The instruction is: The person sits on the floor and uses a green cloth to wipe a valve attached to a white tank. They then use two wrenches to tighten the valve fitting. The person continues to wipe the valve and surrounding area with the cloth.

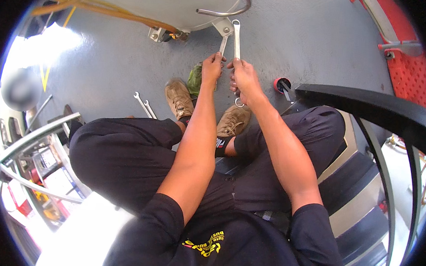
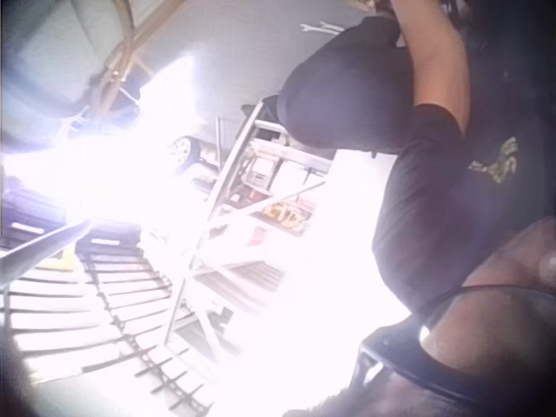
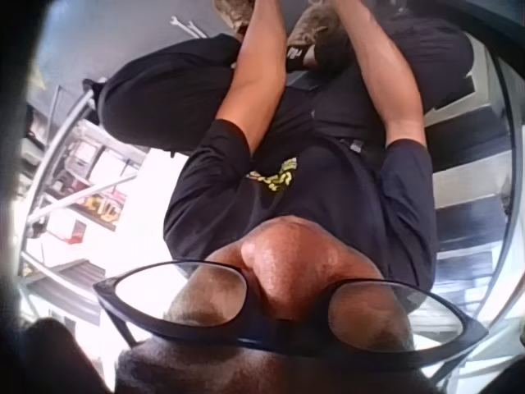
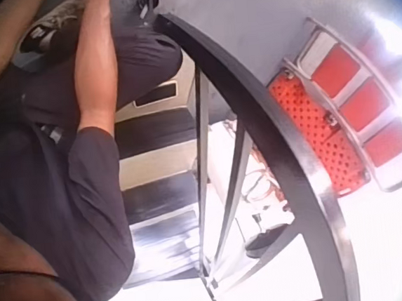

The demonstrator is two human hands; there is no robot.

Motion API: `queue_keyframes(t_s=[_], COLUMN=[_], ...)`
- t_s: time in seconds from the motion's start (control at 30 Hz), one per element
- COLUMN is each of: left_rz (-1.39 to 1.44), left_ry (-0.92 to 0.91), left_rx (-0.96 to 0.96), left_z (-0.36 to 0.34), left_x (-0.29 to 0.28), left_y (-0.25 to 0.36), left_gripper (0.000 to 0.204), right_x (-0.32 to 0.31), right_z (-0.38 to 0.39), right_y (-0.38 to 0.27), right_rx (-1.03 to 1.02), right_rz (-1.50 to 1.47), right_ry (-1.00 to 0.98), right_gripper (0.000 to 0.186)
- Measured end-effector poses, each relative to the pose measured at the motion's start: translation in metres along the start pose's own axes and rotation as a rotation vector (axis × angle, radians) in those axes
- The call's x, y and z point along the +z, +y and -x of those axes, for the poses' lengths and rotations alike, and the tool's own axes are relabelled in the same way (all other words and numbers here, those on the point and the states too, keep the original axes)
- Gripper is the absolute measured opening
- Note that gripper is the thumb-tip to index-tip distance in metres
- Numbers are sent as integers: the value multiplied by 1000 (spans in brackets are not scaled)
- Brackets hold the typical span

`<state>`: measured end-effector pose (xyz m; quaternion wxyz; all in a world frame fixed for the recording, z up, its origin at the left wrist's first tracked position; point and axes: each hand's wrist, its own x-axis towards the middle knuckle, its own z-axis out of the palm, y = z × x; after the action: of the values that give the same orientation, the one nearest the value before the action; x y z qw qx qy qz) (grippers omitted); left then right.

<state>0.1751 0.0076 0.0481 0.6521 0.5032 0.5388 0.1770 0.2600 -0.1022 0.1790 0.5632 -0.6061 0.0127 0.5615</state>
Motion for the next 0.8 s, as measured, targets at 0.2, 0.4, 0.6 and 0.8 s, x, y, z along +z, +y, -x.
queue_keyframes(t_s=[0.2,0.4,0.6,0.8], left_rz=[282,337,308,291], left_ry=[-195,-272,-497,-473], left_rx=[-160,-179,-285,-268], left_z=[8,5,8,-4], left_x=[-7,-18,-31,-35], left_y=[23,14,25,20], left_gripper=[69,80,75,69], right_x=[26,41,44,46], right_z=[-5,-19,-34,-35], right_y=[11,24,42,45], right_rx=[89,101,90,117], right_rz=[-39,-117,-140,-97], right_ry=[2,-10,4,8], right_gripper=[30,32,35,32])
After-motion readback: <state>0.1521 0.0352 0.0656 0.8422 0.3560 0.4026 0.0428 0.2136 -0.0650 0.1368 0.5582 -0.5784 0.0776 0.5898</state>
